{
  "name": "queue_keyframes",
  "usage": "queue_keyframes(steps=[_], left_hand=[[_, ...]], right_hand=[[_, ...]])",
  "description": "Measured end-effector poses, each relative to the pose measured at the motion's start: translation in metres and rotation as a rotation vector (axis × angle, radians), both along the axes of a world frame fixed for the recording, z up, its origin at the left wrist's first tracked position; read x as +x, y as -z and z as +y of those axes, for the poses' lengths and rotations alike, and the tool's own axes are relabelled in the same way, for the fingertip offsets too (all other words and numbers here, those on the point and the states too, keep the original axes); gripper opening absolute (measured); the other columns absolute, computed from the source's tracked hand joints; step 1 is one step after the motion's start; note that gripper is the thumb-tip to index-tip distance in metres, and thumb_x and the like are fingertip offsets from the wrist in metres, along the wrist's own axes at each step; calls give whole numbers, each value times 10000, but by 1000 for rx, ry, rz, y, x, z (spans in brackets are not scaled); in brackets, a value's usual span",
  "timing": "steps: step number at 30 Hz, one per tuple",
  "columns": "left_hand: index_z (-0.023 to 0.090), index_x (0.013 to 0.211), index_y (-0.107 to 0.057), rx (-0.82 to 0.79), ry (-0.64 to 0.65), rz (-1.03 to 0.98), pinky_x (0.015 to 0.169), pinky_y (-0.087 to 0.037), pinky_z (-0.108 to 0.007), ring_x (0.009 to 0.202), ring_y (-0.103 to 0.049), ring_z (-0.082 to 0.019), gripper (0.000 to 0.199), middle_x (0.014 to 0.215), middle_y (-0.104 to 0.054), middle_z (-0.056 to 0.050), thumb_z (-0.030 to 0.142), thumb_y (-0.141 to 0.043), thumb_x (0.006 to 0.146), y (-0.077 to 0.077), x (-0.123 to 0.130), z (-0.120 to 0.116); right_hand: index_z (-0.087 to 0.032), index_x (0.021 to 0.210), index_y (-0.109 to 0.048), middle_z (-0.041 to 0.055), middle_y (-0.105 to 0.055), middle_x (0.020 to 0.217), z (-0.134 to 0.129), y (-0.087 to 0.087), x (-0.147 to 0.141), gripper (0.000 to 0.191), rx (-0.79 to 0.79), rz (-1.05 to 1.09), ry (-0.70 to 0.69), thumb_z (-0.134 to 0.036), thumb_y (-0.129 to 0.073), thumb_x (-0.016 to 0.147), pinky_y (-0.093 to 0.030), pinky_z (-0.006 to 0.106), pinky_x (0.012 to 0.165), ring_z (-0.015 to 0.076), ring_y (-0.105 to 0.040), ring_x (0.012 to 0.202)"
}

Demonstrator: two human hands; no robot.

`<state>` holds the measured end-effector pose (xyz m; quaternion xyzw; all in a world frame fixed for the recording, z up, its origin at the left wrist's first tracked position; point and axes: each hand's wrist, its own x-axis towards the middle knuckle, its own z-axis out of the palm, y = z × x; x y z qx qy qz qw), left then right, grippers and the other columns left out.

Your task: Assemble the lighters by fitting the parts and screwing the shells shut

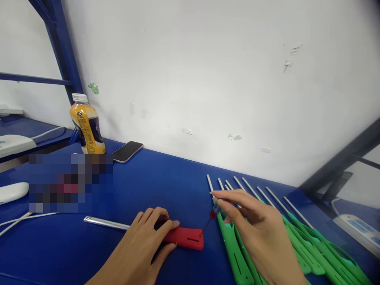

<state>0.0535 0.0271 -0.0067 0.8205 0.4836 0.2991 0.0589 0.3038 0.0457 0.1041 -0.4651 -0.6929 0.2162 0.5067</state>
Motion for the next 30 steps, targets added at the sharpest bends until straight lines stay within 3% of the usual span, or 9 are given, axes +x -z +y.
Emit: queue_keyframes(steps=[2,5,10,15,17,20,26,30], left_hand=[[368,1321,-661,0,5,1,925,-534,-406,1079,-642,-257,331,1264,-648,-29,246,-654,1014,0,0,0],[372,1334,-645,7,-5,-1,907,-533,-398,1066,-635,-255,363,1266,-647,-22,222,-661,1003,-2,0,-1],[375,1355,-630,5,32,45,884,-559,-378,1043,-651,-246,369,1256,-661,-13,251,-678,1010,-7,-2,-1],[386,1350,-629,4,19,48,886,-569,-386,1044,-656,-243,343,1255,-656,-9,273,-656,1028,-6,-3,1],[385,1350,-627,1,29,55,889,-573,-386,1045,-659,-240,336,1253,-658,-9,280,-653,1032,-6,-3,1],[376,1346,-628,17,41,60,883,-581,-384,1033,-668,-238,349,1246,-665,-11,263,-666,1018,-8,-3,0],[387,1361,-620,21,32,70,899,-587,-377,1056,-671,-232,360,1271,-661,-5,264,-654,1024,-8,-6,0],[382,1372,-616,40,34,81,886,-595,-384,1043,-679,-235,359,1266,-666,-10,283,-650,1029,-6,-6,0]], right_hand=[[-373,1070,-874,9,-840,1032,-1,-1,2,184,-6,-34,-56,-370,-706,996,-606,172,548,143,-753,698],[-369,1111,-864,26,-824,1091,-3,-4,2,202,-22,-124,-109,-389,-691,1011,-617,193,591,182,-783,851],[-336,959,-871,26,-804,960,-1,0,2,152,-125,-26,18,-466,-802,921,-632,250,699,200,-762,847],[-364,1252,-819,48,-816,1203,2,5,14,337,-208,-100,15,-547,-658,1019,-648,296,901,252,-773,1126],[-375,1272,-807,40,-793,1258,2,3,16,343,-214,-155,-11,-554,-647,1027,-651,279,878,246,-764,1140],[-378,1219,-825,26,-791,1187,0,1,15,306,-194,-157,-34,-547,-667,1019,-653,252,806,218,-773,1040],[-393,1279,-800,22,-805,1224,-3,2,17,312,-214,-118,-38,-523,-642,1044,-618,252,958,215,-757,1162],[-372,1118,-848,20,-795,1172,-2,-3,11,236,-150,-135,-39,-504,-683,1014,-624,223,817,197,-762,1046]])
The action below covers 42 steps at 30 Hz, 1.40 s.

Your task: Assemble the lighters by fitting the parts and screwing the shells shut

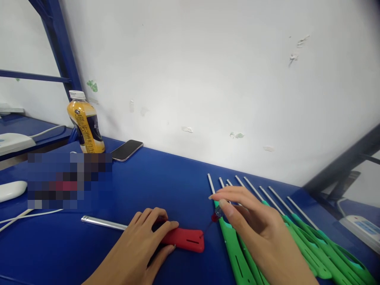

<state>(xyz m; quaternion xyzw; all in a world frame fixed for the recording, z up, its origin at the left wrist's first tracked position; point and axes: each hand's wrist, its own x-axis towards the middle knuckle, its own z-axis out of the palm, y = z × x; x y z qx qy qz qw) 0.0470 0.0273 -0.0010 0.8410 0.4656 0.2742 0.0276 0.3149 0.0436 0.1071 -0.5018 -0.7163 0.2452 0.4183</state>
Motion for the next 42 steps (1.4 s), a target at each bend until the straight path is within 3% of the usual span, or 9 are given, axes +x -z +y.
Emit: queue_keyframes(steps=[3,9,14,20,24,30,34,39,42], left_hand=[[371,1355,-627,45,4,-14,855,-602,-399,1019,-687,-248,340,1236,-675,-21,293,-655,1025,1,0,0],[369,1401,-604,43,15,42,882,-618,-408,1053,-695,-248,356,1260,-669,-43,314,-631,1051,-3,-5,1],[365,1404,-593,34,28,71,891,-631,-384,1057,-700,-230,358,1254,-664,-35,338,-637,1049,-6,-9,2],[365,1406,-599,52,21,84,886,-637,-358,1059,-710,-227,348,1260,-670,-48,365,-622,1059,-6,-10,3],[367,1417,-594,59,27,92,900,-639,-352,1072,-713,-224,350,1266,-671,-46,383,-611,1068,-6,-10,5],[369,1413,-595,94,38,93,891,-634,-357,1073,-722,-234,343,1259,-684,-46,406,-598,1072,-5,-12,4],[372,1417,-591,97,35,94,894,-627,-353,1080,-723,-234,345,1259,-688,-43,391,-594,1072,-5,-11,4],[364,1411,-592,81,29,89,901,-622,-352,1087,-713,-231,338,1273,-677,-47,400,-597,1075,-4,-10,3],[357,1414,-585,85,31,90,900,-621,-354,1089,-707,-230,337,1266,-675,-48,400,-590,1080,-3,-10,3]], right_hand=[[-356,954,-861,2,-800,995,0,-3,-6,164,35,46,21,-474,-747,962,-611,228,772,181,-755,900],[-446,1050,-835,-71,-819,1063,-5,-6,-12,178,-61,106,22,-435,-658,1029,-572,225,900,148,-749,988],[-365,817,-784,-78,-773,930,-7,-12,-15,117,-75,189,-46,-323,-786,926,-567,199,779,133,-717,893],[-446,1087,-797,-104,-810,1153,-8,-10,-13,213,-87,123,-28,-315,-636,1036,-579,219,869,140,-739,1096],[-406,964,-813,-74,-797,1073,-8,-10,-13,130,-73,132,-49,-333,-711,996,-586,241,831,156,-741,1015],[-392,1103,-808,-43,-812,1171,-8,-8,-14,205,-43,113,-15,-353,-612,1056,-577,316,961,201,-743,1112],[-381,913,-798,-56,-789,1043,-7,-7,-14,101,-38,125,-21,-364,-733,988,-582,279,899,183,-734,1006],[-449,1133,-791,-101,-816,1128,-6,-6,-14,203,-29,71,45,-368,-621,1056,-573,245,859,149,-748,1057],[-416,1026,-794,-101,-806,1074,-6,-6,-14,112,-23,71,24,-371,-692,1014,-574,227,815,142,-743,1017]])
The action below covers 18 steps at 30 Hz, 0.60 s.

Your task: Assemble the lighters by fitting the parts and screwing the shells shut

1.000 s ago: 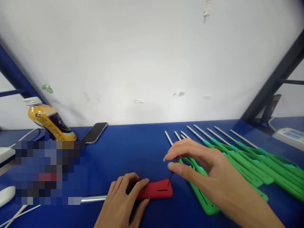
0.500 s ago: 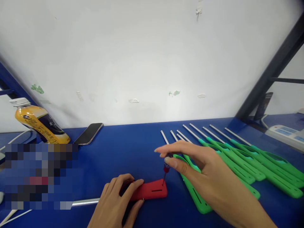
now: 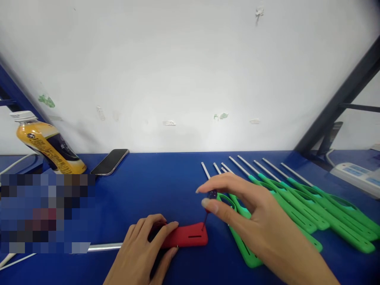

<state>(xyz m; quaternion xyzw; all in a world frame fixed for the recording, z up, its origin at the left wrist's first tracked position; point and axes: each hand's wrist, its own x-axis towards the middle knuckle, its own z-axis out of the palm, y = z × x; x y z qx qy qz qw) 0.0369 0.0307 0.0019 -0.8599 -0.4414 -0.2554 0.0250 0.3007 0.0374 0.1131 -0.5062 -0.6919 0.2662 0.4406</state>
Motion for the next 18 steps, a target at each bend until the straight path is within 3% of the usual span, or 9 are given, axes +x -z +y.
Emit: queue_keyframes(steps=[6,10,15,18], left_hand=[[352,1408,-587,-8,4,-3,887,-622,-356,1082,-704,-233,329,1262,-671,-55,383,-588,1080,-2,0,0],[360,1422,-577,-22,-3,-1,896,-623,-363,1086,-705,-235,347,1275,-671,-54,357,-594,1075,-3,1,-2],[358,1407,-593,-36,-5,-23,907,-620,-364,1097,-696,-239,332,1280,-666,-54,369,-595,1076,-1,2,-2],[363,1408,-596,-42,-15,-36,916,-616,-375,1103,-690,-245,339,1289,-663,-51,374,-605,1069,0,4,-3]], right_hand=[[-411,1135,-791,-64,-810,1119,-1,-1,-2,215,26,-22,6,-340,-605,1052,-589,258,842,160,-752,1028],[-384,989,-808,-58,-797,1046,-1,-2,-3,113,9,0,-43,-333,-707,996,-591,254,831,161,-747,973],[-404,1208,-788,-34,-815,1115,0,0,-2,267,9,15,-25,-308,-598,1047,-614,297,844,188,-763,1010],[-378,1043,-812,-36,-810,1089,0,-1,-1,139,6,-7,-26,-336,-685,1009,-606,296,866,194,-751,1014]])
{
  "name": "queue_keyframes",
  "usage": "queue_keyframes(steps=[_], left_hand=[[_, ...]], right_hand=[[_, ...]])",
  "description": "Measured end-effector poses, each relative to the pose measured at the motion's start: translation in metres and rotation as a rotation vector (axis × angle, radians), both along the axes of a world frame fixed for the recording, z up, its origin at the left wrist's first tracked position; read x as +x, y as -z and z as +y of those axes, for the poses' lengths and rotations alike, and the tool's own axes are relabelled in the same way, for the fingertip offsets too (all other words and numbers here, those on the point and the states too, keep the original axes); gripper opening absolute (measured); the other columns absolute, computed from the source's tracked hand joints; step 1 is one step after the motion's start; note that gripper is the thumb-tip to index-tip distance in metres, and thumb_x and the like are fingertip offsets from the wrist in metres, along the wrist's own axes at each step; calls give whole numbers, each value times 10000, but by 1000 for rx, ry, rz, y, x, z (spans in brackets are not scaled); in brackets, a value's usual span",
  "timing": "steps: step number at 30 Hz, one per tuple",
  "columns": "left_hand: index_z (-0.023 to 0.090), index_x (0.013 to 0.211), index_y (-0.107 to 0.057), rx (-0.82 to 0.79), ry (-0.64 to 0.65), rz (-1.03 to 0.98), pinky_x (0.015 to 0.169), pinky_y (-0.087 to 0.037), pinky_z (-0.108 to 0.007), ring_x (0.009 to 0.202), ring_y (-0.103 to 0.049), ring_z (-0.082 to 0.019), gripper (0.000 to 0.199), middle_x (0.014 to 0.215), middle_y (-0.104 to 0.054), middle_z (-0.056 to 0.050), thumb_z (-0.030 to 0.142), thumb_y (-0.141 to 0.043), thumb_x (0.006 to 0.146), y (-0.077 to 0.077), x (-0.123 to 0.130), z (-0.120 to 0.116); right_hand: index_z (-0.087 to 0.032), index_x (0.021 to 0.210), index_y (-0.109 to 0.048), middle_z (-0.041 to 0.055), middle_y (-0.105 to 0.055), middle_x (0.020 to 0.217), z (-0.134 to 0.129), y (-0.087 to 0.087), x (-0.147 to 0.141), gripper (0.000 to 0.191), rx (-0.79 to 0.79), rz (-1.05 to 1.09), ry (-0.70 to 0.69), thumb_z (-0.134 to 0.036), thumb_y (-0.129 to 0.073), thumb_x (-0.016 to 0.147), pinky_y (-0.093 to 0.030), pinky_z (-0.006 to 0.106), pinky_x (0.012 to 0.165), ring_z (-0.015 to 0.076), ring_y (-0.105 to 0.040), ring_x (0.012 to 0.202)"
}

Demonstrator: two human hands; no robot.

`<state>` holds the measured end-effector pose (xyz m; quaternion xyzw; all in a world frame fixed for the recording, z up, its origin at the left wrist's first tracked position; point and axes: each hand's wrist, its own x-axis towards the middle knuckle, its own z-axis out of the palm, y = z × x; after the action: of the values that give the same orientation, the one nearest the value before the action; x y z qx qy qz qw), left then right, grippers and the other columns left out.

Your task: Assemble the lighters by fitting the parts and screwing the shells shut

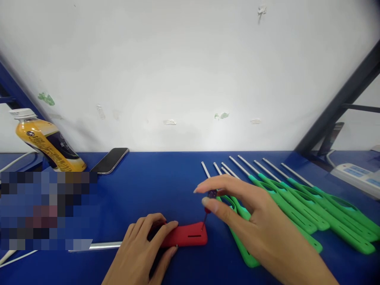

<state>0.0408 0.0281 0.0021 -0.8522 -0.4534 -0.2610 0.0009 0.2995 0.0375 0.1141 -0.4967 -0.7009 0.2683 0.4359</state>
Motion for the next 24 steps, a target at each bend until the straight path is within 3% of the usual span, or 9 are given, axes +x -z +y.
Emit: queue_keyframes(steps=[3,7,12,17,21,24], left_hand=[[373,1412,-595,-1,-14,-11,921,-617,-386,1109,-686,-250,345,1300,-657,-50,372,-604,1068,1,1,0],[383,1405,-602,26,-9,-6,896,-620,-376,1081,-697,-242,332,1280,-665,-43,397,-600,1073,2,0,1],[366,1409,-604,52,2,3,889,-616,-353,1071,-706,-235,348,1265,-674,-44,377,-611,1062,2,0,2],[363,1398,-609,51,-3,-1,885,-616,-349,1062,-705,-234,337,1265,-671,-45,368,-603,1061,0,1,2],[367,1404,-599,43,2,9,881,-615,-351,1055,-703,-233,335,1262,-670,-43,381,-596,1070,0,1,1],[366,1403,-593,34,-7,6,890,-612,-361,1072,-696,-237,335,1271,-663,-40,384,-597,1069,0,1,1]], right_hand=[[-381,934,-810,-59,-794,1008,-1,-1,1,103,-1,4,-30,-316,-743,977,-594,263,853,163,-740,936],[-427,1132,-804,-73,-817,1138,-2,-1,1,218,-14,26,9,-295,-680,1012,-601,271,877,172,-756,1037],[-383,981,-815,-50,-807,1057,-2,-1,0,92,19,13,-29,-312,-758,964,-597,299,904,196,-751,1006],[-419,1154,-791,-65,-813,1166,-2,0,-1,209,-22,-12,-21,-307,-680,1017,-597,299,923,193,-752,1085],[-382,1003,-790,-67,-793,1037,-1,0,-1,68,8,-39,-55,-329,-780,961,-588,258,859,166,-740,967],[-401,1046,-787,-80,-788,1044,-1,0,-1,153,34,-31,-54,-279,-700,1018,-576,248,896,144,-736,976]])
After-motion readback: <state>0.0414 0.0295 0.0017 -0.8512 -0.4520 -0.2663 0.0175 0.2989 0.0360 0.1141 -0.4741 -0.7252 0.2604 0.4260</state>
